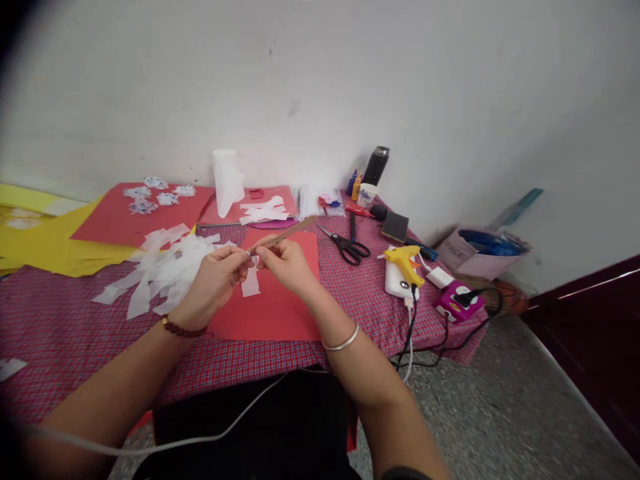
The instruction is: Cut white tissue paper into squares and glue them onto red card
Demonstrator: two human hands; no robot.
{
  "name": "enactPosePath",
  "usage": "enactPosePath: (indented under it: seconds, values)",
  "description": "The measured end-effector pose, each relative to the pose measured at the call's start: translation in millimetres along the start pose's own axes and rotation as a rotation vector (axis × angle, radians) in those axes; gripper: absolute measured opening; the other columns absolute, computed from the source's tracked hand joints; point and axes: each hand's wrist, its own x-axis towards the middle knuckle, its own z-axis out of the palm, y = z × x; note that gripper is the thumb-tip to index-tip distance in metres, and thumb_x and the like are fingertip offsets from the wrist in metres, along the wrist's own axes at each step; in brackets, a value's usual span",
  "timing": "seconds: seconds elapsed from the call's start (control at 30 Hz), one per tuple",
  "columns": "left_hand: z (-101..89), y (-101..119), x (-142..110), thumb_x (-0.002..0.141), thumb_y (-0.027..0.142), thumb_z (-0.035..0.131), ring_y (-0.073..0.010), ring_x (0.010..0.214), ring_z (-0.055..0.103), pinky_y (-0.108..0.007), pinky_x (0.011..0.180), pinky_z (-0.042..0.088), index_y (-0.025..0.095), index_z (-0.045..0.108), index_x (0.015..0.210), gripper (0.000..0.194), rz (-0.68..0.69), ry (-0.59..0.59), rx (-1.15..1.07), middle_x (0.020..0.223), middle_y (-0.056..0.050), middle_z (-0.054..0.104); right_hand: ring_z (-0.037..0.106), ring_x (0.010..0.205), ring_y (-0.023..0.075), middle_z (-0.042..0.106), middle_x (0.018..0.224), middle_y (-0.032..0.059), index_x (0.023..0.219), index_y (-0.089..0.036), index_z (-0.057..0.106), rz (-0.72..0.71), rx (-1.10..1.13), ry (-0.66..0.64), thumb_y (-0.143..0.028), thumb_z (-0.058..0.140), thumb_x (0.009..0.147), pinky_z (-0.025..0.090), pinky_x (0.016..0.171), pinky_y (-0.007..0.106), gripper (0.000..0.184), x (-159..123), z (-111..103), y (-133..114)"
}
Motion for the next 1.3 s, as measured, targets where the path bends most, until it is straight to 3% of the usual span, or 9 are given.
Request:
enactPosePath:
  seconds: [0.33,0.7,1.3]
  values:
    - [-2.4,-7.8,-2.1,0.074,0.026,0.065,-0.0091,0.050,0.046,-0.023,0.050,0.035,0.017,0.065,0.064,0.013,0.175,0.013,0.165,0.059,0.001,0.061,0.058,0.059,0.0092,0.065,0.073,-0.0007,0.087,-0.020,0.065,0.030,0.106,0.032,-0.043,0.065,0.083,0.052,0.060,0.025,0.023,0.5,-2.0,0.0]
    - [-0.5,-8.2,-2.5,0.071,0.022,0.064,-0.0087,0.048,0.046,-0.023,0.047,0.034,0.017,0.065,0.063,0.010,0.167,0.010,0.154,0.056,0.002,0.059,0.060,0.055,0.0086,0.067,0.072,-0.0009,0.088,-0.019,0.063,0.045,0.140,0.080,-0.047,0.071,0.077,0.051,0.055,0.023,0.031,3.7,-1.5,4.4]
    - [0.4,-6.6,-3.6,0.069,0.017,0.059,-0.0087,0.048,0.046,-0.023,0.048,0.033,0.016,0.064,0.062,0.009,0.181,0.023,0.152,0.054,0.002,0.057,0.059,0.057,0.0093,0.066,0.073,-0.0010,0.088,-0.019,0.062,0.010,0.115,0.057,-0.040,0.066,0.082,0.052,0.058,0.025,0.022,3.1,-1.5,7.5]
